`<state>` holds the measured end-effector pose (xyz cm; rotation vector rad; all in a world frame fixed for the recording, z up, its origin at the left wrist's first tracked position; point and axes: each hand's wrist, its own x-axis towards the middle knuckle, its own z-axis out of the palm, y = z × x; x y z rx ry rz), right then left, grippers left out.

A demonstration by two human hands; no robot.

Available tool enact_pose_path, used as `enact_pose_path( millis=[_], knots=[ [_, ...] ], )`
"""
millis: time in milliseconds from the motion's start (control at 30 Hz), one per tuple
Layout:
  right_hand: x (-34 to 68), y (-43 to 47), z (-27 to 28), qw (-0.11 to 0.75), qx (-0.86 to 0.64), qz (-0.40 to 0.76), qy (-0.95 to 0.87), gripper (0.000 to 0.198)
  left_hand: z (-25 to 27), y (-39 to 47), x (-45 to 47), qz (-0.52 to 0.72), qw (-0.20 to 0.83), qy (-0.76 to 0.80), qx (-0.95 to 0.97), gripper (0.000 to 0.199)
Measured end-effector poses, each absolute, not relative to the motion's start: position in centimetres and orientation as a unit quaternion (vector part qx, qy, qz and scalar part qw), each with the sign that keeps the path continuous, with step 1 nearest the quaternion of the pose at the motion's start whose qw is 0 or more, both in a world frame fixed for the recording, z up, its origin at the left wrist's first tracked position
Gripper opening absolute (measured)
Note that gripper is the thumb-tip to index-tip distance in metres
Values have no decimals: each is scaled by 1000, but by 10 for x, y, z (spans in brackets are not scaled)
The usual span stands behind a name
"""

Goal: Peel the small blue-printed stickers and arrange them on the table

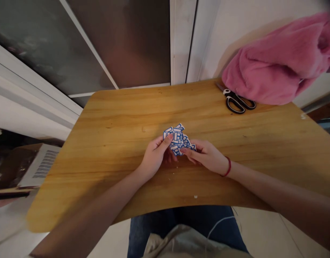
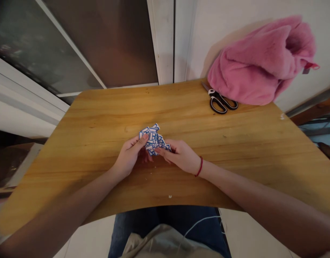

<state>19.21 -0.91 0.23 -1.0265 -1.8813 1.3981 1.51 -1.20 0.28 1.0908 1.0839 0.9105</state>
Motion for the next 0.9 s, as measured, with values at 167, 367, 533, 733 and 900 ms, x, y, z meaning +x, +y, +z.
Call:
enact_pose_path(
  millis=[167, 367, 533, 733, 900],
  knots=[
    [193, -10, 1, 299, -391, 538, -684, 34, 2, -10, 13, 441, 576, 494, 480, 33],
    [194, -9, -1, 310, -387, 553, -670, 34, 0, -4, 6, 490, 532, 509, 467, 32],
    [195, -8, -3, 352, -395, 545, -651, 35, 1, -3, 7, 476, 538, 506, 477, 28],
    [194, -5, -6, 363, -419, 520, -650, 40, 2, -12, 13, 397, 589, 469, 524, 29],
    [194, -4, -6, 323, -447, 493, -673, 41, -2, -15, 14, 358, 611, 456, 539, 32]
  ],
)
